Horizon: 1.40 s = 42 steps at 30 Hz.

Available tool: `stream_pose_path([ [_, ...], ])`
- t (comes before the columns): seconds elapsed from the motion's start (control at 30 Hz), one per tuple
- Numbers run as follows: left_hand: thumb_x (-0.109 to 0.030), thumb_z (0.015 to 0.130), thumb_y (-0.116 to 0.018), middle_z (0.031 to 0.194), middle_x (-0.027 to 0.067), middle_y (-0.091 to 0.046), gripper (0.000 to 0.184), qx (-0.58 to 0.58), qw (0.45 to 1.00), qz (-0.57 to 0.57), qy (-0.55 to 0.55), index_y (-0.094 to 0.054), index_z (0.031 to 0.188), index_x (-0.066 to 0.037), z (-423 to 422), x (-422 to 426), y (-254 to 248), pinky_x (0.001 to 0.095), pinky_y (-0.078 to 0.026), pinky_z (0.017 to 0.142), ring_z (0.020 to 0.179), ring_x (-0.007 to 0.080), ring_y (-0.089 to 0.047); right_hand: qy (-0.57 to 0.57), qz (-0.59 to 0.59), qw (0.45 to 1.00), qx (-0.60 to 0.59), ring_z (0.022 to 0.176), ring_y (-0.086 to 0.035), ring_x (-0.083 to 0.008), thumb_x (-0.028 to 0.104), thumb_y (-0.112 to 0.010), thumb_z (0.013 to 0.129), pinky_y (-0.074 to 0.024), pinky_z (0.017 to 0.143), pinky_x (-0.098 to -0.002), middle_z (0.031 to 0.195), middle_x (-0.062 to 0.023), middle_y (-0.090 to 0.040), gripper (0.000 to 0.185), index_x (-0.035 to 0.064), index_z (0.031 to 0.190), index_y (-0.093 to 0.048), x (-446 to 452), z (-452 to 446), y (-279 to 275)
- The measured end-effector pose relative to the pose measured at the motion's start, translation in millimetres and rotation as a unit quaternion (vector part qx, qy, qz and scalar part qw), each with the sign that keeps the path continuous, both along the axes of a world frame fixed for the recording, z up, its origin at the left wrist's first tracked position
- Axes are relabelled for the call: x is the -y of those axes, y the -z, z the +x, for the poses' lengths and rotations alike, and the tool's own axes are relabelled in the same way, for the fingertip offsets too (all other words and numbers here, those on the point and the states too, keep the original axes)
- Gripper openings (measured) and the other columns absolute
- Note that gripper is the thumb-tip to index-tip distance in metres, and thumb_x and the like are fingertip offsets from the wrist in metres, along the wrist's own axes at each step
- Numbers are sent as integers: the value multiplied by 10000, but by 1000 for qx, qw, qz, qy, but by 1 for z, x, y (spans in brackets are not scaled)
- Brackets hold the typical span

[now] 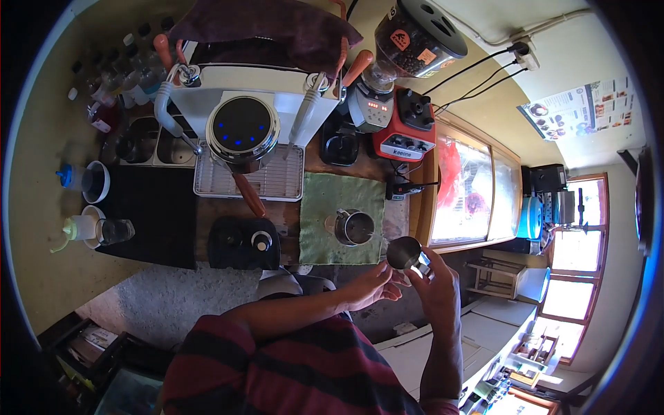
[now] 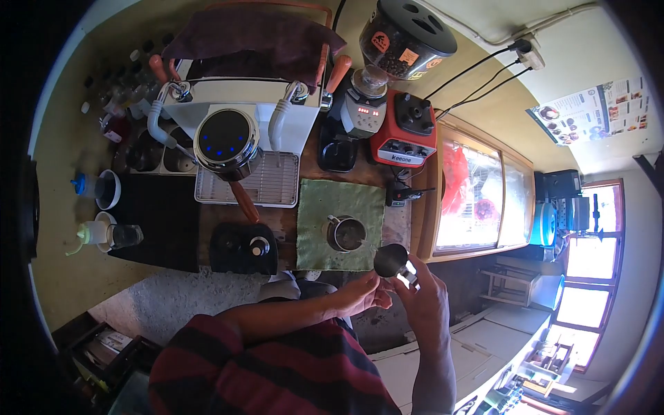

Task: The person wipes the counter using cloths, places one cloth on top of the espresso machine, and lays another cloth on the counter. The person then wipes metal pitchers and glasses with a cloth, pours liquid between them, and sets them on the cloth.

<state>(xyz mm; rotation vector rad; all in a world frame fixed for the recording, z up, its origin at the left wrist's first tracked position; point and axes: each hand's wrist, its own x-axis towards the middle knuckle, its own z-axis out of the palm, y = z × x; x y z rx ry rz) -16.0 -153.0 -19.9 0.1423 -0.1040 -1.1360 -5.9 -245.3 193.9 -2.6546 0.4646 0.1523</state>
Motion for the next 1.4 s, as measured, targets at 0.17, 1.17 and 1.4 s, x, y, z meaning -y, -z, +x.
stream_pose_path([
  [0.17, -561, 1012, -504, 1267, 74, -588, 560, 7, 1000, -22, 2, -420, 1374, -142, 0, 0, -6, 393, -485, 958, 1046, 181, -623, -15, -25, 1000, -9, 633, -630, -267, 139, -821, 823, -491, 609, -391, 764, -170, -657, 536, 21, 1301, -612, -1, 1, -9],
  [1.17, -700, 998, -329, 1139, 34, -618, 619, -36, 999, -37, 8, -457, 1293, -171, -5, -2, 15, 352, -491, 911, 1033, 171, -620, -97, -104, 990, -16, 801, -720, -358, 254, -797, 844, -553, 690, -456, 927, -169, -723, 510, 86, 1288, -610, -6, 19, 33],
  [1.4, -761, 972, -289, 1144, 50, -626, 673, -88, 994, -66, -3, -302, 1450, -288, -14, 4, 19, 357, -484, 933, 1041, 162, -620, -128, -152, 976, -94, 927, -724, -352, 256, -772, 864, -574, 744, -445, 1088, -154, -727, 500, 52, 1282, -590, -21, 32, 35],
])
